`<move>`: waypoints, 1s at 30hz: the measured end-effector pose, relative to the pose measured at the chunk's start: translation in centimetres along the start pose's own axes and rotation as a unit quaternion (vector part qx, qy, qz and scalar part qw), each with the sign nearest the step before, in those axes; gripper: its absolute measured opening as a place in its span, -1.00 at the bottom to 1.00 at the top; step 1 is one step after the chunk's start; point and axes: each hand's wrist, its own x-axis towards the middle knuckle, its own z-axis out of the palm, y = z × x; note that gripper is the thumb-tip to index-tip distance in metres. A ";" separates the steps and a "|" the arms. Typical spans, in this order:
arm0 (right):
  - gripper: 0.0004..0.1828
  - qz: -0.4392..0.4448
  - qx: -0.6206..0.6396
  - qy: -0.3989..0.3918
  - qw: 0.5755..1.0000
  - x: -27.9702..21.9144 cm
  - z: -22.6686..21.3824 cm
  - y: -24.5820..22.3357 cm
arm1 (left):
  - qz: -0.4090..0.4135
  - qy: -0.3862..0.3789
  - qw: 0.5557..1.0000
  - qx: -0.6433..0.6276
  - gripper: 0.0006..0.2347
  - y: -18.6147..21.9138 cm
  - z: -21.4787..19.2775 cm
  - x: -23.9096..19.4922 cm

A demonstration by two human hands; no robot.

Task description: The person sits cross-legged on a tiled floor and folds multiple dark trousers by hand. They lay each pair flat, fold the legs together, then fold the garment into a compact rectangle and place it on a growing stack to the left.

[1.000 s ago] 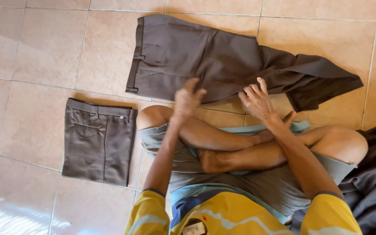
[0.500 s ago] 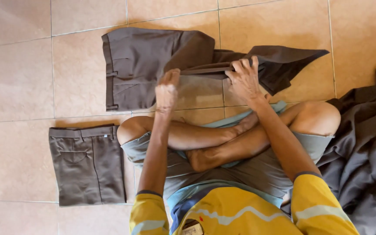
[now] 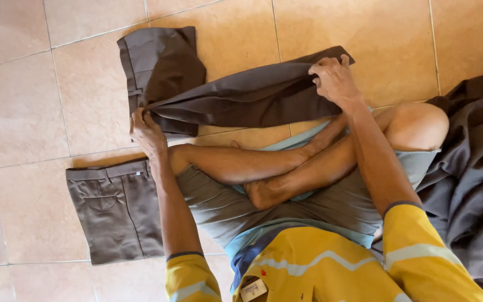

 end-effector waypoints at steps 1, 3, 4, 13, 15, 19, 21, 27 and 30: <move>-0.86 -0.018 -0.005 0.033 0.999 -0.2 -0.2 -0.6 | -0.031 0.008 0.999 -0.025 -0.83 0.0 -0.3 -0.2; -0.80 -0.036 -0.014 0.063 0.997 -0.1 -0.9 -0.9 | -0.066 0.015 0.996 -0.054 -0.82 1.2 -0.6 -0.3; -0.64 -0.076 0.028 0.168 0.982 0.5 -1.4 -1.0 | -0.070 0.032 0.995 -0.059 -0.80 2.3 -1.0 -0.1; -0.67 -0.084 -0.041 0.192 0.977 1.4 0.4 -1.2 | -0.085 0.049 0.992 -0.084 -0.76 2.6 -0.7 -0.2; -0.62 -0.076 -0.090 0.175 0.978 1.9 2.7 -0.1 | -0.081 0.050 0.992 -0.082 -0.77 2.3 -0.5 -0.2; -0.50 0.006 -0.074 0.046 0.996 2.4 3.5 0.8 | -0.111 0.052 0.987 -0.103 -0.78 2.3 -0.4 -0.3; -0.35 0.044 -0.063 0.015 0.997 2.8 3.9 1.2 | -0.111 0.049 0.987 -0.102 -0.77 2.5 -0.6 -0.3; -0.70 0.111 0.017 0.027 0.993 3.3 4.3 2.3 | -0.108 0.055 0.988 -0.094 -0.78 1.9 -0.3 -0.3; -0.85 0.116 0.106 0.043 0.987 3.2 3.3 2.9 | -0.123 0.042 0.987 -0.097 -0.78 1.8 -0.3 -0.4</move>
